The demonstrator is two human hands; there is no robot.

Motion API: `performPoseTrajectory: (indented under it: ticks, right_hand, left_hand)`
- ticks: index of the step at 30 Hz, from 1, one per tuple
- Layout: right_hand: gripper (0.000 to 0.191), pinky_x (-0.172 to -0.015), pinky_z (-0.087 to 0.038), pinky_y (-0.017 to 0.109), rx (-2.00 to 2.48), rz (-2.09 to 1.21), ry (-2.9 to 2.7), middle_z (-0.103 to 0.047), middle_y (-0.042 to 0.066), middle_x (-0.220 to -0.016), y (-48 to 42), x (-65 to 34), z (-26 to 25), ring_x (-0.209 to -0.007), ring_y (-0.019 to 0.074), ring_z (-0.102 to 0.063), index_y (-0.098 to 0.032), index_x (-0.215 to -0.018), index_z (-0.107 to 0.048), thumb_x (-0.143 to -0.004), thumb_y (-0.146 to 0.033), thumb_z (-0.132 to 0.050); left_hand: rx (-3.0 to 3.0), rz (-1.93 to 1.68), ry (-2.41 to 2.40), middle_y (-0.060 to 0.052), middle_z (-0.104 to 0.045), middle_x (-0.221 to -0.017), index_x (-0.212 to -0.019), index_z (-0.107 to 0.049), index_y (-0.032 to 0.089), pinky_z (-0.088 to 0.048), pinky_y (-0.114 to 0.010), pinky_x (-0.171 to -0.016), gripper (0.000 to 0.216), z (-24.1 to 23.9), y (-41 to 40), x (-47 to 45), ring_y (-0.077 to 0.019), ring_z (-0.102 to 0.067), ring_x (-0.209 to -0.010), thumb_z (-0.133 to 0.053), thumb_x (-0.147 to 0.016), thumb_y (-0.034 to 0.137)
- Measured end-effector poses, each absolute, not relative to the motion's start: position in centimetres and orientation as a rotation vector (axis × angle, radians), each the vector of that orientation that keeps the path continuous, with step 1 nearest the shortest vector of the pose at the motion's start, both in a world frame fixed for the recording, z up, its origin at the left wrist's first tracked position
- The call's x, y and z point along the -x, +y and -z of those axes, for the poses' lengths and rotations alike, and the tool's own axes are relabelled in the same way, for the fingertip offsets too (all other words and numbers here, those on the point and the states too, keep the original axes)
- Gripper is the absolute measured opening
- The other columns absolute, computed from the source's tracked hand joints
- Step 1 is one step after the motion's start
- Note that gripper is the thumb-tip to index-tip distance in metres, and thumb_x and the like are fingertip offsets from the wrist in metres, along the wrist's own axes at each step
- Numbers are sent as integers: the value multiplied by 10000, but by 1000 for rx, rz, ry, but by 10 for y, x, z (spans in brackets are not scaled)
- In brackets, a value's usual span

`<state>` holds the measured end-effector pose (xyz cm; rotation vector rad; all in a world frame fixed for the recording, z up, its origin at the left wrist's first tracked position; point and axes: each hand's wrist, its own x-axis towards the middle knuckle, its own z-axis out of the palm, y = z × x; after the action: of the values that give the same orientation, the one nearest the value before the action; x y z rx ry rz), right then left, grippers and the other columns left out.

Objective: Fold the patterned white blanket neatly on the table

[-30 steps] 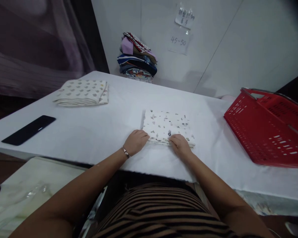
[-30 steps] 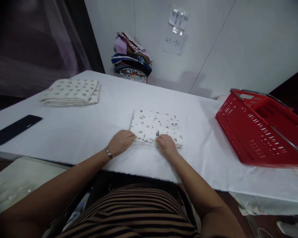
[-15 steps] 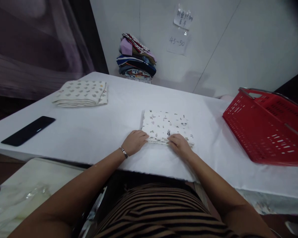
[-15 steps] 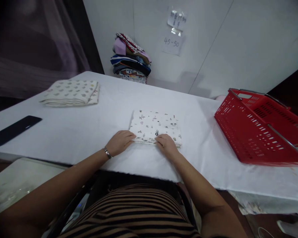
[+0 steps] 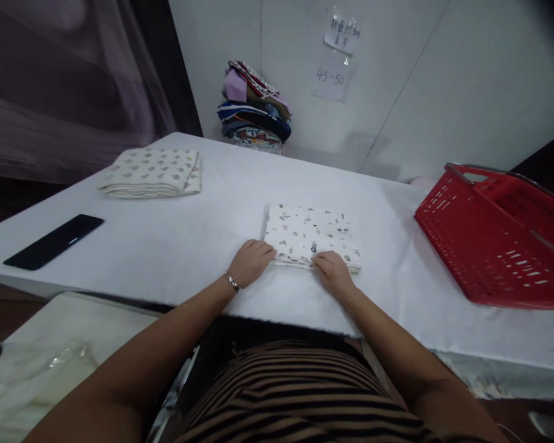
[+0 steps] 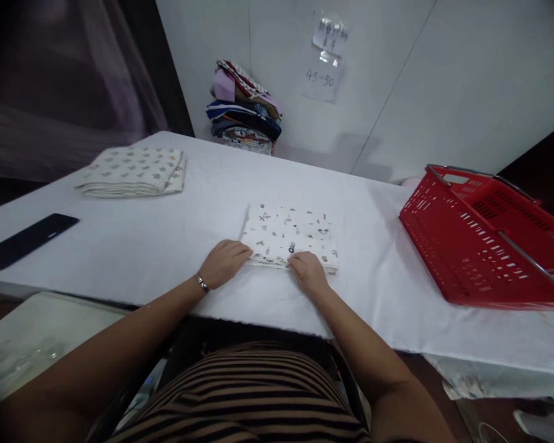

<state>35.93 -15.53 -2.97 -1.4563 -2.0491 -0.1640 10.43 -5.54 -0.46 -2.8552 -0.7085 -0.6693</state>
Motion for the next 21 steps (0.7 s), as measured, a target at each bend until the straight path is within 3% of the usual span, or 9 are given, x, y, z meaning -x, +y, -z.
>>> performPoseTrajectory:
  ticks: [10, 16, 21]
  right_hand:
    - [224, -772, -424, 338, 1501, 119, -2063, -637, 86, -938, -156, -355, 30, -878, 192, -527, -188, -966, -667, -903, -233, -457]
    - [215, -781, -420, 333, 1504, 135, -2036, -641, 82, -945, -153, -352, 31, -891, 189, -531, -176, -963, -658, -901, -232, -460]
    - [247, -837, -428, 350, 1497, 75, -2085, -639, 78, -1022, -158, -355, 24, -953, 187, -541, -189, -1065, -620, -907, -228, -435]
  left_hand:
    - [2856, 729, -824, -47, -660, -1014, -957, -625, 206, -398, -376, -831, 193, 7, -65, -103, -199, -564, -945, -451, -873, 196]
    - [2851, 739, -820, -115, -452, -1364, -1207, -514, 168, -275, -472, -1031, 384, -2, -81, -134, -267, -398, -1247, -458, -870, 343]
    - [2909, 543, -748, -114, -461, -1364, -1293, -444, 147, -277, -455, -1048, 446, 24, -73, -144, -269, -379, -1278, -426, -884, 324]
